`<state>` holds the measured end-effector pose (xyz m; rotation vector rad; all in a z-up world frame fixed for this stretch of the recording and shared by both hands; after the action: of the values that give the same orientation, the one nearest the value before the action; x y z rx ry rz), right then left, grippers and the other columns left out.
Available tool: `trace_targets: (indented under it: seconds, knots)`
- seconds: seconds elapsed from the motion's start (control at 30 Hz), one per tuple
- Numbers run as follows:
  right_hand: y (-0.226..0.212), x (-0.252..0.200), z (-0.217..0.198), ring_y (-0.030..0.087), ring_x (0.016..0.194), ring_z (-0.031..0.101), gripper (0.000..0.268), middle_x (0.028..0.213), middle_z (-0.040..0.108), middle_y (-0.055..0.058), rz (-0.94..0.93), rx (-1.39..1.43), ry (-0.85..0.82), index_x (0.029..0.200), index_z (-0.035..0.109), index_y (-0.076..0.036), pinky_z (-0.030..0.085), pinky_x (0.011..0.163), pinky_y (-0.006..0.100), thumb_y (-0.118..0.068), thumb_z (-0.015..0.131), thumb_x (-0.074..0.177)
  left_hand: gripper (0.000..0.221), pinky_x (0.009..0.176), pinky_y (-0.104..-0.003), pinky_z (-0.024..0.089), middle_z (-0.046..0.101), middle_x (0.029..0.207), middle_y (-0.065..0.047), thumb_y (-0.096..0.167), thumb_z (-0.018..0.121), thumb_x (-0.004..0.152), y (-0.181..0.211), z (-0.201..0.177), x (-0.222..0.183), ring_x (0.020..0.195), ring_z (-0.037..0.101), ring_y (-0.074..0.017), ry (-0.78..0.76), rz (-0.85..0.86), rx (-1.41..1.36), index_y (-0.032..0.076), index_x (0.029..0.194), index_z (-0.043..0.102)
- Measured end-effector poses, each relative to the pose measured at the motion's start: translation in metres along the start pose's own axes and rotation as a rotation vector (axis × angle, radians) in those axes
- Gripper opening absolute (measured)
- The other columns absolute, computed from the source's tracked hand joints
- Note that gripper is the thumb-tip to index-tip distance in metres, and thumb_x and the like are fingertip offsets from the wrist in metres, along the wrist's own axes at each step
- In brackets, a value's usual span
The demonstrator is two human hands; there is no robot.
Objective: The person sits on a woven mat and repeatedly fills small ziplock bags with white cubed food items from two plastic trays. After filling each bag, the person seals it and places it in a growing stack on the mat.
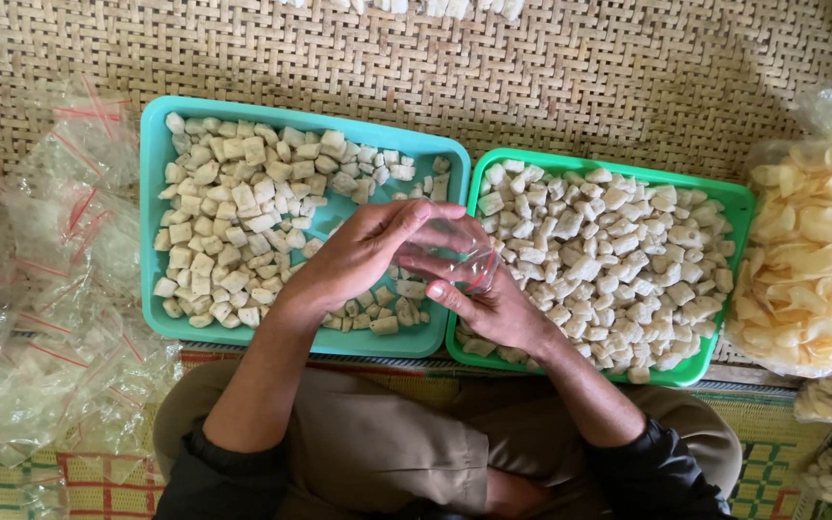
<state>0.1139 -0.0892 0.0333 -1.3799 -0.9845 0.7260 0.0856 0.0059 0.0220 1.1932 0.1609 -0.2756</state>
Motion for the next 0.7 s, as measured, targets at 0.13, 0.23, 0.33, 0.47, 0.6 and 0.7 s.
trace_targets:
  seconds: [0.13, 0.23, 0.33, 0.47, 0.6, 0.7]
  knots:
    - [0.035, -0.013, -0.007, 0.056, 0.135, 0.045, 0.031, 0.14, 0.046, 0.034, -0.032, -0.025, 0.045, 0.127, 0.071, -0.004, 0.038, 0.109, 0.073, -0.017, 0.063, 0.1, 0.055, 0.096, -0.06, 0.056, 0.063, 0.13, -0.038, 0.034, 0.03, 0.111, -0.005, -0.016, 0.0, 0.108, 0.072, -0.0493, 0.07, 0.029, 0.024, -0.004, 0.144, 0.051]
    - [0.047, -0.016, -0.019, 0.05, 0.139, 0.048, 0.027, 0.149, 0.048, 0.03, -0.042, -0.092, 0.063, 0.116, 0.075, -0.002, 0.039, 0.112, 0.066, -0.018, 0.07, 0.096, 0.058, 0.095, -0.058, 0.057, 0.063, 0.13, -0.036, 0.038, 0.029, 0.111, 0.003, -0.026, -0.003, 0.116, 0.069, -0.0489, 0.11, 0.047, 0.055, -0.003, 0.146, 0.049]
    - [0.044, -0.016, -0.026, 0.048, 0.138, 0.05, 0.019, 0.146, 0.052, 0.027, -0.021, -0.163, 0.14, 0.114, 0.075, -0.003, 0.044, 0.107, 0.06, -0.012, 0.068, 0.099, 0.059, 0.094, -0.056, 0.058, 0.057, 0.138, -0.035, 0.04, 0.03, 0.111, -0.007, -0.04, -0.009, 0.126, 0.06, -0.0491, 0.181, 0.05, 0.093, 0.0, 0.151, 0.045]
    - [0.025, -0.01, -0.026, 0.044, 0.142, 0.045, 0.017, 0.15, 0.052, 0.023, -0.012, -0.32, 0.159, 0.109, 0.074, -0.007, 0.037, 0.115, 0.061, -0.019, 0.065, 0.101, 0.106, 0.112, -0.064, 0.037, 0.045, 0.151, -0.021, 0.049, 0.085, 0.081, 0.025, -0.031, -0.016, 0.139, 0.045, -0.0388, 0.32, 0.307, 1.075, 0.007, 0.158, 0.026]
    - [0.036, -0.017, -0.02, 0.04, 0.158, 0.021, 0.024, 0.165, 0.034, 0.021, 0.06, -0.379, 0.11, 0.114, 0.075, -0.009, 0.012, 0.129, 0.067, -0.027, 0.066, 0.101, 0.134, 0.125, -0.069, 0.011, 0.016, 0.173, -0.01, 0.071, 0.098, 0.078, -0.017, 0.013, 0.002, 0.162, 0.02, -0.0304, 0.195, 0.326, 1.816, 0.017, 0.164, 0.011]
    - [0.023, -0.015, -0.009, 0.038, 0.157, 0.019, 0.033, 0.165, 0.03, 0.021, 0.065, -0.343, 0.038, 0.126, 0.068, -0.01, 0.015, 0.13, 0.068, -0.033, 0.059, 0.104, 0.089, 0.119, -0.057, 0.032, 0.052, 0.14, -0.005, 0.05, 0.088, 0.073, -0.011, 0.024, -0.001, 0.136, 0.048, -0.0227, 0.405, 0.439, 1.862, 0.012, 0.146, 0.052]
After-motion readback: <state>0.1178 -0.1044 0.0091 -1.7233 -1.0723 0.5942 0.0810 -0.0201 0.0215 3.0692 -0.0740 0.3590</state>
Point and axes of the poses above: each hand's wrist, its own x-axis towards the middle knuckle, its own z-axis out of the palm, y = z × x, the point moved 9 cm from there along x, towards the middle knuckle
